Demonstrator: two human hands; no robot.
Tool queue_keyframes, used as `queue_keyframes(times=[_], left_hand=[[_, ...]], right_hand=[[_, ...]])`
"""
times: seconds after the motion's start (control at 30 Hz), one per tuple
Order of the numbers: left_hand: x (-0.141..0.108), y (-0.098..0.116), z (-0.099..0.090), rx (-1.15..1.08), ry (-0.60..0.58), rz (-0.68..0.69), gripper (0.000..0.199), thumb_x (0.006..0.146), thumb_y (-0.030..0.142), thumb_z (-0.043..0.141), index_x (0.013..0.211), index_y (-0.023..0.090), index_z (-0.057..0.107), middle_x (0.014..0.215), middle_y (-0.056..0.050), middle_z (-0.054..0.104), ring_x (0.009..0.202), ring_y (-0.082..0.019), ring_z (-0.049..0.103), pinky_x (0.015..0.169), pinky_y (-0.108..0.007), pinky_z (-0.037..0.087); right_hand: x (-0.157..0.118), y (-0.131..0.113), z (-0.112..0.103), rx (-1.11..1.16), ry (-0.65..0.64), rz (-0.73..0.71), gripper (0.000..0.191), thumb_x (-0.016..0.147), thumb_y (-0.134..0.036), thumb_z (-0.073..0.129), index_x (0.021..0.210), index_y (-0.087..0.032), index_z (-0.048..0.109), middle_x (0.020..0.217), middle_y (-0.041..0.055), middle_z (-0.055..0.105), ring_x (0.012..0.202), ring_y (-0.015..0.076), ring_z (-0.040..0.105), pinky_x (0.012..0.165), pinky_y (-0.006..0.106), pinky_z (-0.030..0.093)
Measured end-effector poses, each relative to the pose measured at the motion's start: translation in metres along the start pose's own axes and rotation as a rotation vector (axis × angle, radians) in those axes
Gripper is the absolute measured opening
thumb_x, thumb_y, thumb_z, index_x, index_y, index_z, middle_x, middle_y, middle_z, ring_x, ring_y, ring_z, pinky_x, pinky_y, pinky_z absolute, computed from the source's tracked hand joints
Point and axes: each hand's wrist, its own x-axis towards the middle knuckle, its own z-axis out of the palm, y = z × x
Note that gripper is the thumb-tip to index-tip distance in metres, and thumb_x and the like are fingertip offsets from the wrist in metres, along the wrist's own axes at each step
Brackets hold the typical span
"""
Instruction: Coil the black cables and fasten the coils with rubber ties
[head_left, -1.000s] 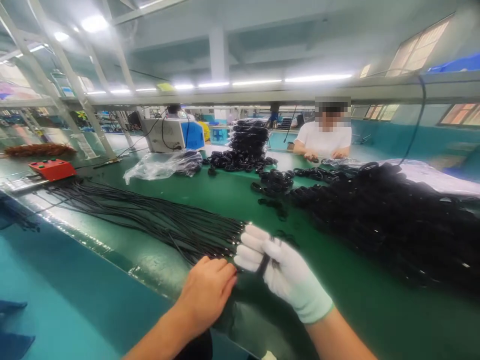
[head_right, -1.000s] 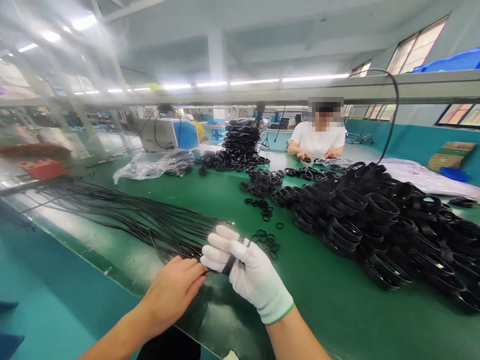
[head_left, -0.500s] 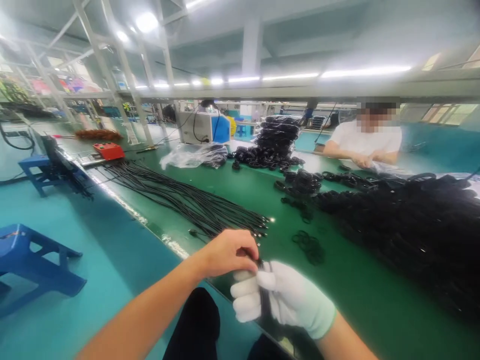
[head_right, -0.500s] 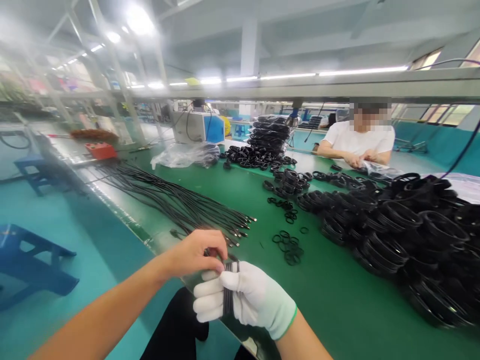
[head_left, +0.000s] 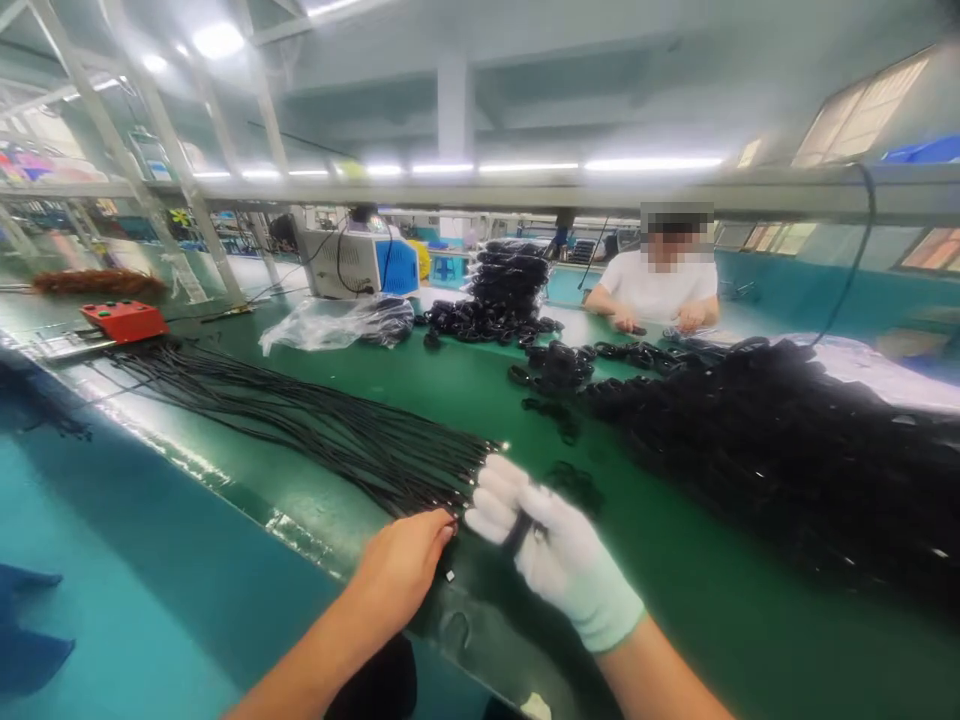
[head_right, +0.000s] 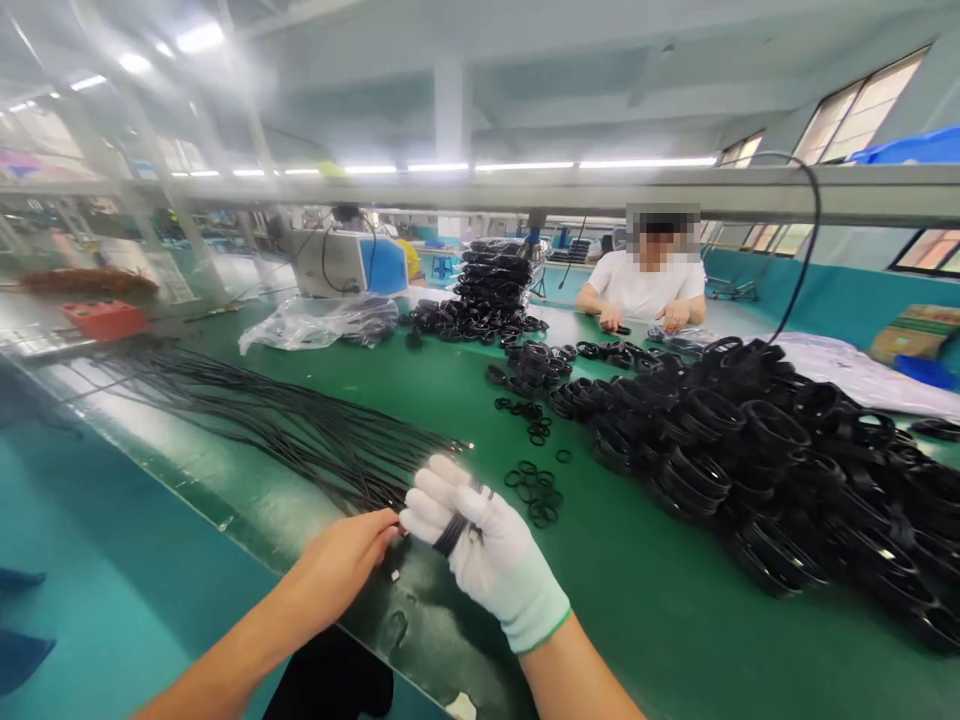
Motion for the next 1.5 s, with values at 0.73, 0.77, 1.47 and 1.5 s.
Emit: queue_keyframes(times=[0.73, 0.77, 1.47, 1.5], left_hand=[[0.019, 0.010, -0.053, 0.318, 0.136, 0.869, 0.021, 0.084, 0.039, 0.058, 0.077, 0.019, 0.059, 0.076, 0.001, 0.062, 0.074, -0.015, 0.051, 0.082, -0.031, 0.036], [0.023, 0.008, -0.054, 0.264, 0.104, 0.873, 0.018, 0.084, 0.037, 0.059, 0.077, 0.019, 0.060, 0.076, 0.001, 0.063, 0.075, -0.014, 0.052, 0.084, -0.030, 0.036], [0.027, -0.001, -0.031, -0.736, -0.309, 0.278, 0.010, 0.077, 0.023, 0.059, 0.080, 0.014, 0.059, 0.066, 0.003, 0.054, 0.055, -0.008, 0.046, 0.049, -0.018, 0.036], [0.023, -0.001, -0.026, -0.778, -0.266, 0.267, 0.009, 0.077, 0.022, 0.057, 0.081, 0.013, 0.059, 0.067, 0.003, 0.054, 0.057, -0.008, 0.046, 0.050, -0.018, 0.037]], right_hand=[[-0.004, 0.020, 0.003, 0.008, -0.140, 0.297, 0.019, 0.081, -0.022, 0.063, 0.097, -0.012, 0.062, 0.093, 0.0080, 0.063, 0.086, 0.0168, 0.059, 0.087, 0.040, 0.044], [-0.006, 0.021, 0.003, 0.037, -0.150, 0.332, 0.025, 0.080, -0.023, 0.065, 0.101, -0.011, 0.061, 0.093, 0.0088, 0.063, 0.085, 0.0169, 0.059, 0.088, 0.041, 0.044], [-0.010, 0.026, -0.005, 0.039, -0.219, 0.471, 0.036, 0.070, -0.031, 0.072, 0.093, -0.011, 0.055, 0.080, 0.0073, 0.063, 0.084, 0.0224, 0.063, 0.081, 0.043, 0.045], [-0.010, 0.026, -0.005, 0.004, -0.210, 0.442, 0.036, 0.071, -0.031, 0.071, 0.096, -0.009, 0.057, 0.084, 0.0103, 0.066, 0.090, 0.0257, 0.063, 0.082, 0.045, 0.045]])
